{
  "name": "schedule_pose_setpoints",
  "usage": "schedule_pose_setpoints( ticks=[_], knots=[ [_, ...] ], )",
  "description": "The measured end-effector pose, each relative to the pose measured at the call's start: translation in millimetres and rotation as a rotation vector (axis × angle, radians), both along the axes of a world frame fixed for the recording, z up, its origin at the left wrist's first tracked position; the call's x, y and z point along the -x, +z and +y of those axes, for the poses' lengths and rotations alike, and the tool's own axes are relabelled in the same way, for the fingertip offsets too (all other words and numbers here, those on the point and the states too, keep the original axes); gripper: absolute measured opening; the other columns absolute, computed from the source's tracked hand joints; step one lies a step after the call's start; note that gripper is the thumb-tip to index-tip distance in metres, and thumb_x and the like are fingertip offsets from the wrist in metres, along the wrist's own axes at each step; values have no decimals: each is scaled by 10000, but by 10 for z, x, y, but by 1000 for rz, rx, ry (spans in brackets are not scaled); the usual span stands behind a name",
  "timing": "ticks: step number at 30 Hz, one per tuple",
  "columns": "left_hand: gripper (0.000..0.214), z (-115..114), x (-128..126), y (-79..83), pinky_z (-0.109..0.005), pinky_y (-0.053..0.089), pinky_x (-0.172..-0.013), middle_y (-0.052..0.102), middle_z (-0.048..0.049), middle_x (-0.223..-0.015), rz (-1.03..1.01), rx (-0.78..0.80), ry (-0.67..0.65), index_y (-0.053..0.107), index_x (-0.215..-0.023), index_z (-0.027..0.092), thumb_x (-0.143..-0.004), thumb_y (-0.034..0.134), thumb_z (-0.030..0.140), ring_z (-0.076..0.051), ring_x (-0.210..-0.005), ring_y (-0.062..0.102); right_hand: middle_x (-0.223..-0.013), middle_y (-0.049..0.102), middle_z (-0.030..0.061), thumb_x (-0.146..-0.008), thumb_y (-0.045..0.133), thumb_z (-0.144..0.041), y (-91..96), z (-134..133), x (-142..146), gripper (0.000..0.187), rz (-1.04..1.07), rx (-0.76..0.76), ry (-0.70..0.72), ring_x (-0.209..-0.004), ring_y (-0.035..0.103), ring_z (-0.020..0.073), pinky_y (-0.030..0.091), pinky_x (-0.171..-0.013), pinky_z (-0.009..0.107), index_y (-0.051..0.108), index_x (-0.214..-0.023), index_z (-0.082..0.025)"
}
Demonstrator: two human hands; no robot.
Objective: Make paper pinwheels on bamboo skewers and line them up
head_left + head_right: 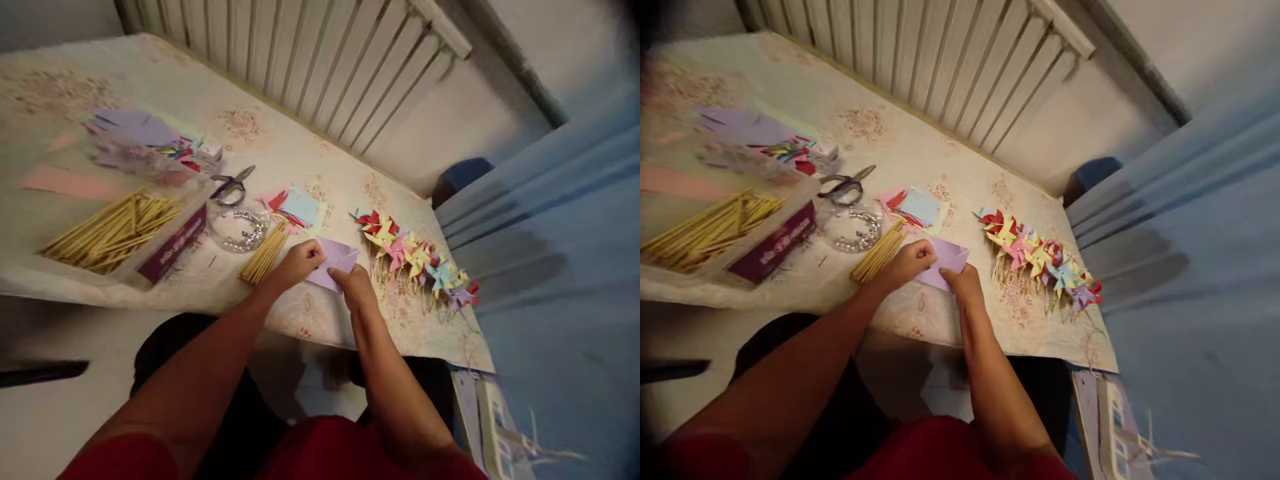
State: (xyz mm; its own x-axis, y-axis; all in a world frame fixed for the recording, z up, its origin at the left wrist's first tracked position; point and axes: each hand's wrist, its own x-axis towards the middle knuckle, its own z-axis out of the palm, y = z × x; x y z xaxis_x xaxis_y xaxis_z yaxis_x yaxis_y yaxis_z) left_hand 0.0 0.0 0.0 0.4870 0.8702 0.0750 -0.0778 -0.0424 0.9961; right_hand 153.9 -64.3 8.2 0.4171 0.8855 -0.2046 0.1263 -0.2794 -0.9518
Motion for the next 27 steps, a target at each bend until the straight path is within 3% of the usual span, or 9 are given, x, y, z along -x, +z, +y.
schedule_pose_setpoints(
  ticks=[12, 27],
  knots=[
    [112, 9, -10, 3, -228, 333, -558, 494, 53, -593, 18, -13, 29, 550, -726, 171, -744, 601, 268, -93, -557, 427, -748, 743, 11, -526, 812, -270, -16, 16, 63, 339, 142, -45, -26, -646, 647, 183, 518, -709, 322, 719, -834, -163],
    [116, 40, -82, -129, -235, 341, -564, 517, 46, -606, 55, -45, 82, 544, -723, 179, -760, 601, 274, -111, -600, 451, -691, 712, 3, -576, 770, -327, -87, 58, 30, 293, 33, -41, -70, -592, 595, 157, 471, -616, 279, 709, -802, -150]
  ],
)
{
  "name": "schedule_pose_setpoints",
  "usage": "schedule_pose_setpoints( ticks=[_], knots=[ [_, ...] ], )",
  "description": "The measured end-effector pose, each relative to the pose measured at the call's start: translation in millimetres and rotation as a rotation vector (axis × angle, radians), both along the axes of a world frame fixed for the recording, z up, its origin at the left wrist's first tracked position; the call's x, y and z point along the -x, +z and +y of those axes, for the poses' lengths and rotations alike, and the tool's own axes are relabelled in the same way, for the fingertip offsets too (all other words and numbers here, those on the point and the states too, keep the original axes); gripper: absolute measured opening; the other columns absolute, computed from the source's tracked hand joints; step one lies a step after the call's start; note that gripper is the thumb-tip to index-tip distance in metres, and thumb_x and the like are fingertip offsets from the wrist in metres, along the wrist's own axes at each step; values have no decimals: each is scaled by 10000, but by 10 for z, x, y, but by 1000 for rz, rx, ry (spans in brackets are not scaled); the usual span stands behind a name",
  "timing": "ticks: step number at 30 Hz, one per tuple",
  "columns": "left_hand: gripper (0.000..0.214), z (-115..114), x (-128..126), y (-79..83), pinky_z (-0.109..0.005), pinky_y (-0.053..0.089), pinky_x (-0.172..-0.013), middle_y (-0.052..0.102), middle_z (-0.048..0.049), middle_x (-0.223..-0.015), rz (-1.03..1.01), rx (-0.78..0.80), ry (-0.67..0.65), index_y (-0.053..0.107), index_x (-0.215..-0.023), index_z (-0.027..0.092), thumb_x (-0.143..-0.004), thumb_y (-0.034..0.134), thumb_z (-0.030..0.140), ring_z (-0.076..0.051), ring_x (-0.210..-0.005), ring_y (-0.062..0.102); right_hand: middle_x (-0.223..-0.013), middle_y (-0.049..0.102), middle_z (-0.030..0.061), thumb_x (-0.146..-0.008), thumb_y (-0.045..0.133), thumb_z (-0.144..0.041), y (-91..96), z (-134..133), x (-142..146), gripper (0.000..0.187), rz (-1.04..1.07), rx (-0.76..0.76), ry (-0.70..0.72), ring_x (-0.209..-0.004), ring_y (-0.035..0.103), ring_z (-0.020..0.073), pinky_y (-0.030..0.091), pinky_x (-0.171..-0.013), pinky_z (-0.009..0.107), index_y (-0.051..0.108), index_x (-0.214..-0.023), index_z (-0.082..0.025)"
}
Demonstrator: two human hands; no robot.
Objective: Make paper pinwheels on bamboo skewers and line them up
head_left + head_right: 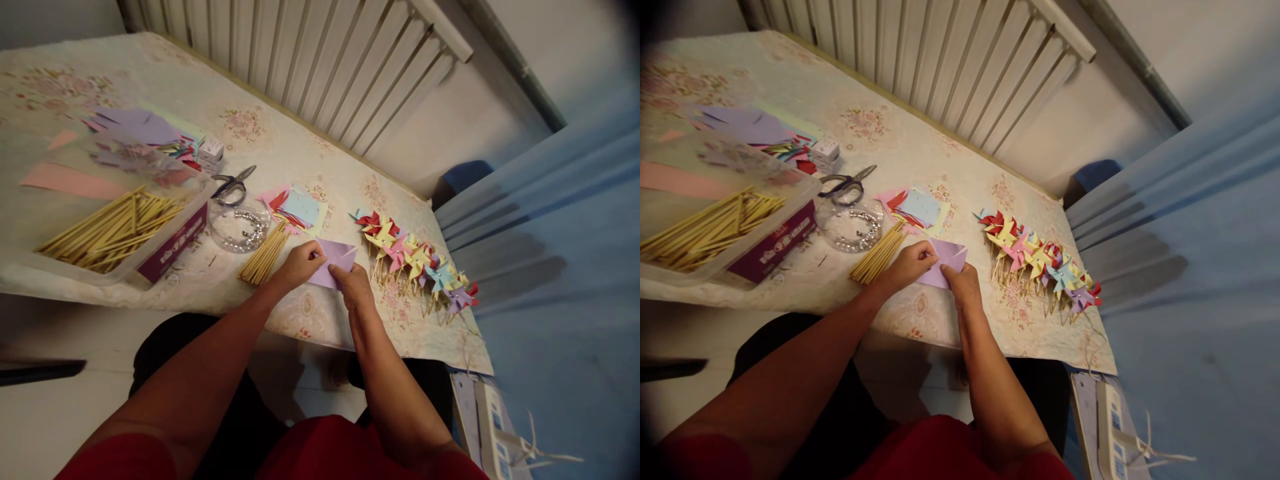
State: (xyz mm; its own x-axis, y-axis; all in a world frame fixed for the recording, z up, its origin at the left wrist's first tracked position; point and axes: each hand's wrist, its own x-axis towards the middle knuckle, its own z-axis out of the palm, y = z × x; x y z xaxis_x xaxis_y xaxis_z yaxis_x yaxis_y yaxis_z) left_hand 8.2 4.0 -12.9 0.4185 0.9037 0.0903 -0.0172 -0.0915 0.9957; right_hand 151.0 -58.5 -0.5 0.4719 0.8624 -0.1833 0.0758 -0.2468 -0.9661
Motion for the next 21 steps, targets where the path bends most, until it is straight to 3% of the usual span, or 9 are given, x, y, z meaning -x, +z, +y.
schedule_pose_setpoints(
  ticks=[4, 9, 12, 16, 21],
  knots=[
    [135, 0, -48, -23, -226, 356, -556, 511, 60, -623, -95, 81, -9, 525, -792, 182, -750, 634, 251, -95, -571, 468, -674, 700, 1, -582, 749, -331, 17, 7, 12, 282, -15, 8, -21, -572, 581, 151, 447, -582, 267, 702, -792, -149],
    [508, -16, -56, 36, -243, 454, -624, 589, 43, -797, -337, 315, 48, 422, -1145, 189, -721, 701, 225, -101, -637, 584, -711, 713, 10, -592, 753, -329, 2, 17, -32, 295, -30, -17, -55, -594, 594, 155, 463, -601, 274, 704, -823, -152],
    [476, -13, -36, 11, -261, 478, -679, 630, -9, -872, -403, 422, -72, 490, -1102, 157, -717, 732, 294, -112, -708, 611, -700, 709, 8, -601, 753, -332, -9, 17, -52, 284, -19, -21, -29, -580, 586, 151, 459, -591, 270, 702, -815, -154],
    [362, -4, -50, -87, -276, 481, -759, 681, -41, -914, -444, 431, -262, 609, -996, 130, -694, 739, 283, -146, -811, 630, -663, 697, 0, -602, 748, -336, 11, 13, -37, 268, -5, -19, 3, -559, 571, 142, 451, -585, 264, 698, -788, -151],
    [377, -16, -69, -90, -274, 472, -747, 709, -41, -917, -311, 398, -209, 652, -1039, 123, -693, 718, 256, -157, -810, 626, -663, 700, 2, -599, 747, -348, 33, 20, -13, 277, -14, 2, 21, -574, 586, 154, 455, -594, 269, 700, -790, -154]
  ],
)
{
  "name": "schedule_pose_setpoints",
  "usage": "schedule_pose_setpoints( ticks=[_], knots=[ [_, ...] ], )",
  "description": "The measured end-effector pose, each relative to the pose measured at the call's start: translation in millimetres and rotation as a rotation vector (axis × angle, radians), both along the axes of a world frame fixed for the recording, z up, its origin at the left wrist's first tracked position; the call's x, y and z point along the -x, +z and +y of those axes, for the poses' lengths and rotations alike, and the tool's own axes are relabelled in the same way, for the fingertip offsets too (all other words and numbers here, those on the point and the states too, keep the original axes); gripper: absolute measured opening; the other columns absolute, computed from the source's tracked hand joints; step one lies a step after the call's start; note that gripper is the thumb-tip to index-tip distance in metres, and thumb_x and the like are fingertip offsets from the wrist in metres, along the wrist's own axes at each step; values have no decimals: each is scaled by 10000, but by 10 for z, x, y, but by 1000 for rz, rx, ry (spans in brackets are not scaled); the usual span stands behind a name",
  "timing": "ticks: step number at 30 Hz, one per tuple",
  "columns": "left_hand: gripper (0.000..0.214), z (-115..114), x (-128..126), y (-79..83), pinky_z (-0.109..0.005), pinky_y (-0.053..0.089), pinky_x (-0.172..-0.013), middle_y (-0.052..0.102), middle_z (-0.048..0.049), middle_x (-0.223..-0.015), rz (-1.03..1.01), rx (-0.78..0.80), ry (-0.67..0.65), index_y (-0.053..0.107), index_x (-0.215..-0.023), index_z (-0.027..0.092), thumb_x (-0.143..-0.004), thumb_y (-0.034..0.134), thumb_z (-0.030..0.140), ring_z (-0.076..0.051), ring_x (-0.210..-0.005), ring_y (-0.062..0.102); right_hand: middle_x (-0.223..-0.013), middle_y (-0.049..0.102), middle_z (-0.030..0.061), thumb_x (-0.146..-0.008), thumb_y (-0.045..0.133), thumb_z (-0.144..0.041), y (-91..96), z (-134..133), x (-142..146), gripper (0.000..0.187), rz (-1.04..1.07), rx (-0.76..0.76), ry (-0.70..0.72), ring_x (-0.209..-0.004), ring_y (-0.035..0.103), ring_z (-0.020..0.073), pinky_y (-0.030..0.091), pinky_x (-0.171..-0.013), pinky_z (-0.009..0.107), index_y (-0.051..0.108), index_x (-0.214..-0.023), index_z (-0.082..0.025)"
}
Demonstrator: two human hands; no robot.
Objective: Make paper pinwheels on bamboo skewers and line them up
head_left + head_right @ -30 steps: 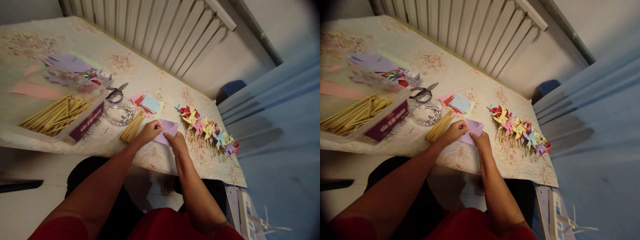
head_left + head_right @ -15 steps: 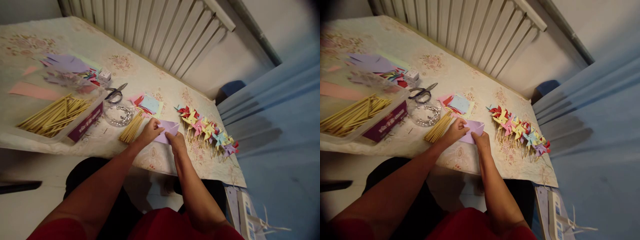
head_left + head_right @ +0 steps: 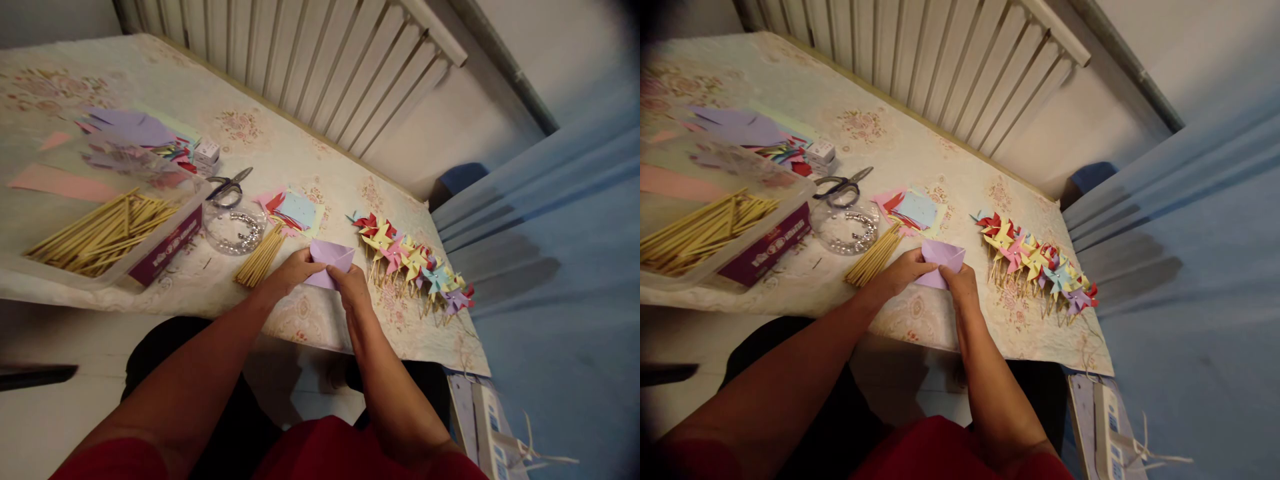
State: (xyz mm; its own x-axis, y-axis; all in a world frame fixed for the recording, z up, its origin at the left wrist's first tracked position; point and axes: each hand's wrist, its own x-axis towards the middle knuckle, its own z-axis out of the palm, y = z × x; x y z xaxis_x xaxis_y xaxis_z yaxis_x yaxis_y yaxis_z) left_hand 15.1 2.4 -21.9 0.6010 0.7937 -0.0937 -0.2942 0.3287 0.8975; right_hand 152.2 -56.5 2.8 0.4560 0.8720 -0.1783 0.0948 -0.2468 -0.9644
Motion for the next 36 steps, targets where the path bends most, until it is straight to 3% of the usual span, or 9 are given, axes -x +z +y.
schedule_pose_setpoints(
  ticks=[10, 19, 36],
  knots=[
    [351, -13, 4, 28, -272, 471, -695, 707, -41, -892, 70, -26, 63, 657, -1006, 111, -700, 695, 279, -159, -772, 614, -733, 729, 22, -599, 769, -359, -112, 1, -2, 313, 12, 3, -17, -623, 620, 170, 477, -628, 283, 717, -828, -152],
    [352, -33, 18, 41, -273, 476, -686, 715, -40, -885, 41, 23, 67, 659, -1024, 116, -709, 699, 268, -157, -752, 620, -704, 728, 13, -590, 765, -342, -12, -36, 39, 307, 45, -39, -26, -583, 595, 149, 457, -597, 270, 728, -822, -144],
    [332, -16, 29, 23, -284, 475, -699, 716, -43, -864, 37, 37, 54, 666, -993, 120, -696, 695, 264, -167, -752, 625, -710, 729, 3, -594, 780, -351, -57, -60, -6, 334, 92, -10, 6, -610, 620, 157, 479, -630, 280, 724, -857, -153]
  ],
)
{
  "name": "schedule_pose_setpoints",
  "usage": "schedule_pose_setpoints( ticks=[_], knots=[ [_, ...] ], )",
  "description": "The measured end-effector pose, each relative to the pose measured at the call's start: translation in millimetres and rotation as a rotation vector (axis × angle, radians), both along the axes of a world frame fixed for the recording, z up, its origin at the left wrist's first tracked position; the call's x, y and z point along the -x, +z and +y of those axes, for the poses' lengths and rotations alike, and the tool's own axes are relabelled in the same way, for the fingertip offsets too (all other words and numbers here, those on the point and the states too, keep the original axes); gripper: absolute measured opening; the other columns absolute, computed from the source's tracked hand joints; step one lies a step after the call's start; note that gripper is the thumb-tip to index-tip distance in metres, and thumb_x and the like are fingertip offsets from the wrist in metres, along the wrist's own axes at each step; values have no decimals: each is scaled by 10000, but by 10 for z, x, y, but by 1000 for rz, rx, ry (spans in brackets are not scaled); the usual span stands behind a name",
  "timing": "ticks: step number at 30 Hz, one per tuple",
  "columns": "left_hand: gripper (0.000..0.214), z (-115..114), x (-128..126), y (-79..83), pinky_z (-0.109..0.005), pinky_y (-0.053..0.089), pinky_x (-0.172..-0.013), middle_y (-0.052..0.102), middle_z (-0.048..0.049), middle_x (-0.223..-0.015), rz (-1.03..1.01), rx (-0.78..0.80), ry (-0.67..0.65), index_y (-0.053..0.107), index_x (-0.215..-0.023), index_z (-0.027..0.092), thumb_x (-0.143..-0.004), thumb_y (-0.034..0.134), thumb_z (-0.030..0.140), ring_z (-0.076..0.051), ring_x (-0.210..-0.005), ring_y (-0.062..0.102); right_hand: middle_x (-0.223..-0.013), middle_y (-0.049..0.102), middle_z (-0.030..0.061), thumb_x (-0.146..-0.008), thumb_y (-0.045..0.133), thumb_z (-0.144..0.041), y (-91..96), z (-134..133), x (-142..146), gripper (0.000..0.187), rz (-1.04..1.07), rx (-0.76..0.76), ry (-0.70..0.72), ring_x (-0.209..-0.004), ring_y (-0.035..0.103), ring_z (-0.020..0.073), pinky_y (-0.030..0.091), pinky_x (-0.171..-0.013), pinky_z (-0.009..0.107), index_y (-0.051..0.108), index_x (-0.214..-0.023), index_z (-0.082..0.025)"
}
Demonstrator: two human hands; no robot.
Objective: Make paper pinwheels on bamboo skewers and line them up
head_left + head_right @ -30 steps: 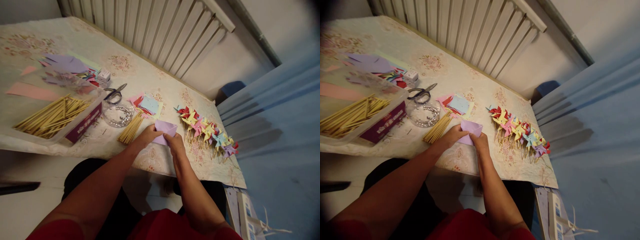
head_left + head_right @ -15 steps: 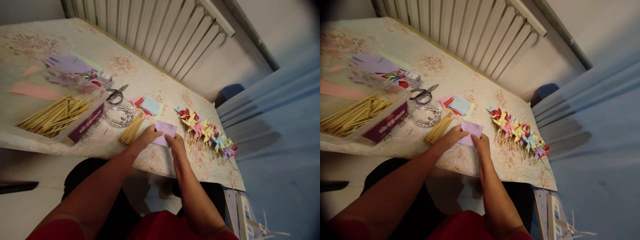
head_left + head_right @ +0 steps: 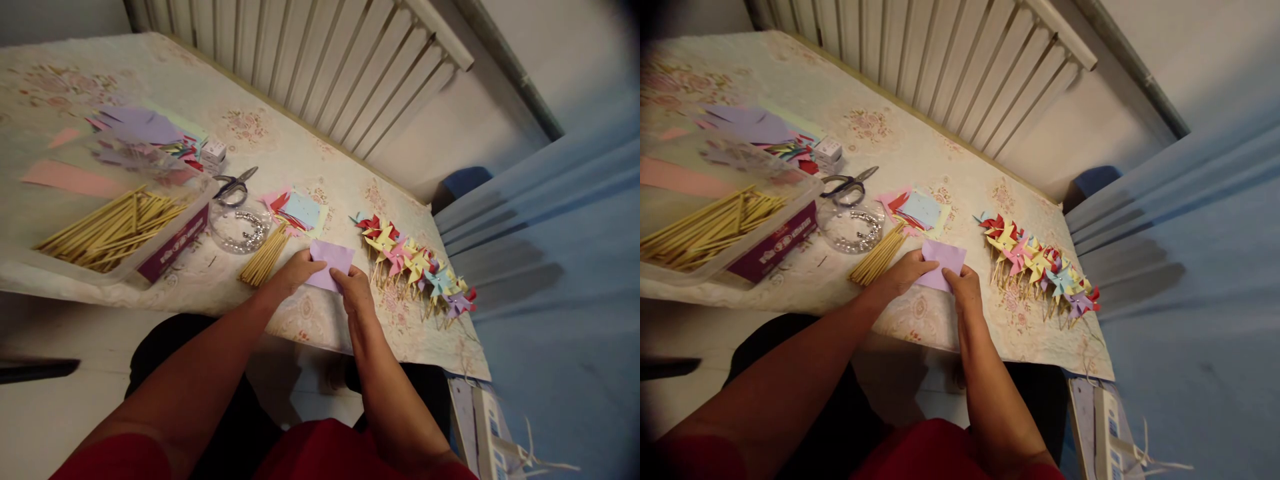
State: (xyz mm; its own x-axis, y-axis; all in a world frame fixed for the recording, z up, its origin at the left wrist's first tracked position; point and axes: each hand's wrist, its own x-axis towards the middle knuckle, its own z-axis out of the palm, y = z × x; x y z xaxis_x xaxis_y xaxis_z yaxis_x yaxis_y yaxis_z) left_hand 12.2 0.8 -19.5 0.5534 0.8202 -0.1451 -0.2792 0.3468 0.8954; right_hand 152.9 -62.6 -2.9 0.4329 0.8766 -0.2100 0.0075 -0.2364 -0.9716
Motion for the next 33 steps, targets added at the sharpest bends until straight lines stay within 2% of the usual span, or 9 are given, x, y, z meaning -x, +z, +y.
schedule_pose_setpoints(
  ticks=[7, 10, 15, 18, 21, 23, 25, 27, 33],
  knots=[
    [318, 25, -24, -25, -285, 483, -685, 701, -36, -788, -48, 46, 15, 654, -955, 130, -670, 684, 269, -180, -763, 629, -563, 606, -43, -572, 759, -349, 48, -108, -54, 237, -63, 3, -6, -505, 462, 102, 371, -521, 234, 669, -724, -191],
    [318, 30, -35, -32, -287, 483, -691, 689, -31, -775, -53, 64, 16, 645, -931, 133, -654, 695, 280, -172, -746, 625, -625, 629, -26, -581, 748, -349, 40, -138, -45, 269, -146, -43, -39, -558, 511, 126, 409, -562, 254, 664, -788, -200],
    [311, 35, -22, -28, -279, 487, -719, 702, -29, -812, -72, 64, 23, 652, -932, 134, -655, 699, 267, -161, -751, 635, -752, 613, -7, -664, 734, -319, 32, -215, -26, 257, -613, -193, -146, -676, 545, 153, 455, -691, 300, 639, -871, -200],
    [306, 34, -13, -15, -277, 491, -731, 718, -32, -829, -106, 77, 22, 660, -952, 131, -662, 683, 227, -163, -764, 645, -778, 610, 8, -756, 669, -281, 55, -274, -34, 120, -791, -282, -20, -688, 530, 155, 442, -691, 297, 677, -848, -204],
    [301, 26, -3, 16, -278, 488, -741, 718, -30, -826, -101, 88, 41, 662, -949, 126, -661, 679, 213, -161, -769, 641, -811, 660, 24, -798, 614, -243, 88, -312, -44, 140, -749, -300, 145, -711, 564, 164, 449, -692, 298, 732, -871, -223],
    [295, 21, 2, 35, -276, 480, -738, 712, -22, -810, -74, 81, 47, 662, -938, 125, -658, 680, 217, -155, -757, 628, -859, 704, 29, -785, 614, -220, 103, -325, -46, 178, -693, -282, 198, -754, 601, 175, 461, -715, 302, 754, -893, -236],
    [289, 19, 4, 42, -272, 471, -728, 702, -13, -788, -45, 64, 49, 661, -921, 125, -650, 682, 223, -150, -741, 613, -895, 730, 25, -775, 618, -211, 110, -329, -40, 199, -643, -258, 206, -771, 623, 179, 471, -731, 306, 764, -905, -244],
    [284, 21, -2, 32, -272, 466, -722, 695, -8, -776, -22, 45, 55, 661, -905, 126, -641, 684, 229, -149, -734, 601, -841, 732, 11, -781, 629, -236, 114, -324, -24, 186, -591, -223, 190, -691, 612, 165, 472, -703, 303, 766, -905, -244],
    [287, 31, -37, -27, -266, 449, -686, 659, -1, -751, -27, -5, 44, 657, -893, 129, -639, 668, 263, -139, -697, 566, -716, 711, -8, -797, 655, -367, 100, -239, 65, 191, -291, -139, 142, -471, 505, 108, 387, -493, 256, 725, -884, -212]
  ],
)
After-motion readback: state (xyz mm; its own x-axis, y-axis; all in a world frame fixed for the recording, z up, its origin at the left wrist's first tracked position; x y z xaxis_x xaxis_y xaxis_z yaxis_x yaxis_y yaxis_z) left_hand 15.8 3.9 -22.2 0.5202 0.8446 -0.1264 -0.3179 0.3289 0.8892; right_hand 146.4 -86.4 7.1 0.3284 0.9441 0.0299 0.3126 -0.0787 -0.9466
